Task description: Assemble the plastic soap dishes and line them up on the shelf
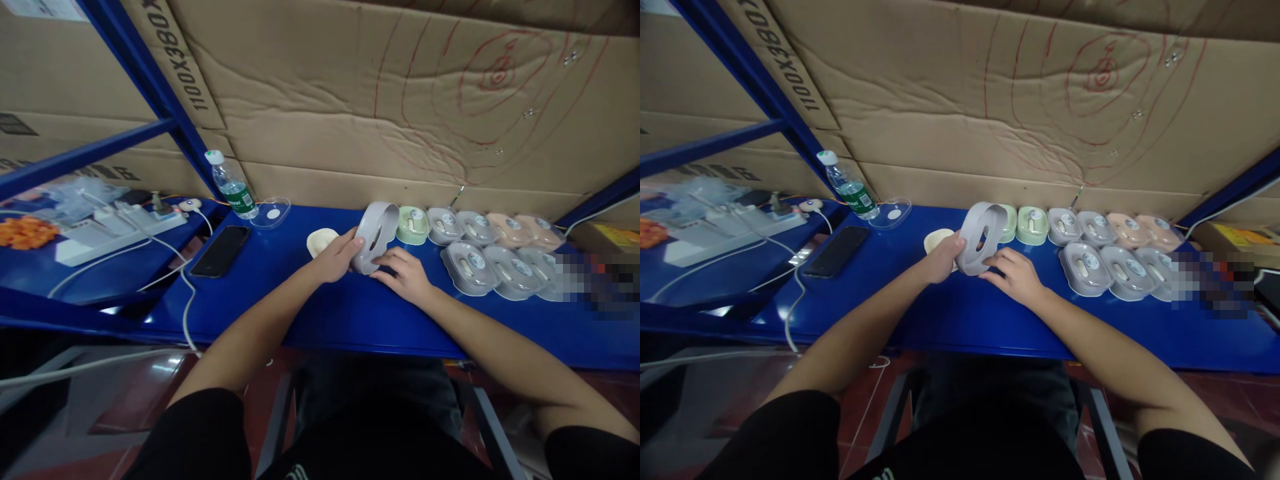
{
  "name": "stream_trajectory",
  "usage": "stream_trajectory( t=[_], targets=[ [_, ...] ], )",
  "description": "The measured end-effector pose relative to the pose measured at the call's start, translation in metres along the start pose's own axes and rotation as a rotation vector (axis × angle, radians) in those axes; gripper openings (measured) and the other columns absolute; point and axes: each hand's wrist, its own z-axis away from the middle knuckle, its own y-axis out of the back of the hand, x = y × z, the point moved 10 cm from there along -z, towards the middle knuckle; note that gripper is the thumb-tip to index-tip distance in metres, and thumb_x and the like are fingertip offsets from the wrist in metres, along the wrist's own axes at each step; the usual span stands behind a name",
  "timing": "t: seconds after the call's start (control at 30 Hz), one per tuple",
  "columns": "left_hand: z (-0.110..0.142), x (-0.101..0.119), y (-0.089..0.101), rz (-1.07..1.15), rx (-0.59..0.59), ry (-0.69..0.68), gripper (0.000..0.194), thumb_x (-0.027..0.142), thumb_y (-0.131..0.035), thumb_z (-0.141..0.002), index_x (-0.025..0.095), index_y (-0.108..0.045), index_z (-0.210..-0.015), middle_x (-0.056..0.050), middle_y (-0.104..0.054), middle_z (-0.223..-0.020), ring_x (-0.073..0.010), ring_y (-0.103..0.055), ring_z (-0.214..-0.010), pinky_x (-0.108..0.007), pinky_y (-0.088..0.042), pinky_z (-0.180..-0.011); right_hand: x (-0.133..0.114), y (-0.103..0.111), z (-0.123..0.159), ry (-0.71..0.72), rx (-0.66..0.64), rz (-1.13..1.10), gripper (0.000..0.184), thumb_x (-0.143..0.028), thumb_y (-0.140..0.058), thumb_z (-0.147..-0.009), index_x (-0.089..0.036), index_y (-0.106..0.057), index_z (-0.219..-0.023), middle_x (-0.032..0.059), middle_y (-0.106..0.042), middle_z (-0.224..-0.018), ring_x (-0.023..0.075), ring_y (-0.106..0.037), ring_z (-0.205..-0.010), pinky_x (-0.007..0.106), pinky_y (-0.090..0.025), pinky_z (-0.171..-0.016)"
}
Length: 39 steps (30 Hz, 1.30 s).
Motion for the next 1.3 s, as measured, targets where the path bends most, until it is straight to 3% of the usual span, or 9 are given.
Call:
stream_trajectory(
  t=[0.17, 0.3, 0.43, 0.53, 0.67, 0.87, 1.07, 1.2, 1.3],
  targets=[
    [-0.003, 0.005, 0.034, -0.199, 0.009, -0.036, 0.084, 0.089, -0.036, -0.097, 0.016, -0.073, -0.079, -0.007, -0.065, -0.057, -0.0173, -0.062, -0.049, -0.028, -0.045, -0.047, -0.006, 0.009, -0.001, 0.030, 0.026, -0.010, 0.029, -0.049, -0.059, -0.109, -0.029, -0.080, -0.109, 0.0083, -0.080, -0.106, 0.0259, -0.078, -0.096, 0.043, -0.067, -0.087],
    [-0.011, -0.016, 0.060, -0.383, 0.100, 0.096, 0.087, 0.082, -0.024, -0.104, 0.021, -0.063, -0.057, -0.008, -0.062, -0.051, -0.0178, -0.059, -0.050, -0.030, -0.047, -0.056, 0.002, 0.018, -0.002, 0.024, 0.085, -0.080, 0.022, -0.045, -0.064, -0.107, -0.028, -0.078, -0.107, 0.0068, -0.081, -0.103, 0.0255, -0.078, -0.093, 0.043, -0.067, -0.086],
    [-0.014, -0.027, 0.066, -0.614, 0.117, 0.173, 0.074, 0.071, -0.027, -0.108, 0.021, -0.073, -0.077, -0.007, -0.069, -0.060, -0.0253, -0.071, -0.071, -0.035, -0.052, -0.074, 0.015, 0.015, -0.002, -0.028, 0.044, -0.067, 0.022, -0.045, -0.063, -0.107, -0.029, -0.078, -0.108, 0.0063, -0.081, -0.104, 0.0264, -0.078, -0.095, 0.045, -0.067, -0.087],
    [-0.015, -0.029, 0.075, -0.834, 0.165, 0.170, 0.057, 0.060, -0.039, -0.107, 0.020, -0.078, -0.099, -0.012, -0.080, -0.089, -0.0303, -0.074, -0.093, -0.041, -0.054, -0.086, 0.020, 0.011, -0.001, -0.040, -0.002, -0.058, 0.024, -0.046, -0.062, -0.108, -0.028, -0.078, -0.110, 0.0066, -0.081, -0.105, 0.0267, -0.078, -0.096, 0.046, -0.067, -0.089],
    [-0.013, -0.037, 0.090, -1.019, 0.195, 0.224, 0.048, 0.057, -0.052, -0.103, 0.021, -0.080, -0.119, -0.016, -0.079, -0.124, -0.0366, -0.071, -0.116, -0.048, -0.053, -0.100, 0.021, 0.000, 0.000, -0.026, -0.090, -0.042, 0.024, -0.045, -0.062, -0.107, -0.028, -0.079, -0.112, 0.0068, -0.081, -0.107, 0.0261, -0.079, -0.097, 0.045, -0.067, -0.089],
    [-0.007, -0.036, 0.099, -1.195, 0.190, 0.290, 0.044, 0.040, -0.055, -0.104, 0.023, -0.075, -0.140, -0.019, -0.070, -0.137, -0.0377, -0.070, -0.120, -0.049, -0.055, -0.100, 0.024, -0.017, 0.000, -0.036, -0.187, 0.028, 0.028, -0.040, -0.065, -0.105, -0.027, -0.077, -0.127, 0.0090, -0.081, -0.119, 0.0299, -0.079, -0.108, 0.051, -0.067, -0.094],
    [-0.009, -0.011, 0.085, -1.177, 0.236, 0.127, 0.043, 0.039, -0.054, -0.105, 0.019, -0.075, -0.138, -0.019, -0.068, -0.138, -0.0368, -0.065, -0.129, -0.049, -0.053, -0.108, 0.022, -0.026, 0.000, -0.022, -0.293, 0.037, 0.043, -0.039, -0.066, -0.104, -0.029, -0.067, -0.146, 0.0094, -0.081, -0.127, 0.0326, -0.077, -0.114, 0.057, -0.066, -0.098],
    [-0.007, 0.009, 0.044, -1.146, 0.166, -0.042, 0.054, 0.052, -0.057, -0.105, 0.016, -0.070, -0.144, -0.021, -0.061, -0.150, -0.0373, -0.061, -0.135, -0.051, -0.049, -0.115, 0.021, -0.029, 0.002, -0.002, -0.329, 0.004, 0.045, -0.036, -0.060, -0.108, -0.026, -0.062, -0.151, 0.0119, -0.079, -0.133, 0.0324, -0.076, -0.120, 0.057, -0.064, -0.102],
    [-0.001, 0.007, 0.012, -1.177, 0.042, -0.033, 0.078, 0.077, -0.070, -0.090, 0.023, -0.067, -0.146, -0.020, -0.056, -0.158, -0.0440, -0.055, -0.143, -0.062, -0.043, -0.120, 0.021, -0.033, 0.002, 0.004, -0.353, 0.003, 0.048, -0.036, -0.058, -0.108, -0.022, -0.058, -0.155, 0.0160, -0.074, -0.142, 0.0344, -0.073, -0.126, 0.059, -0.061, -0.106]
  ],
)
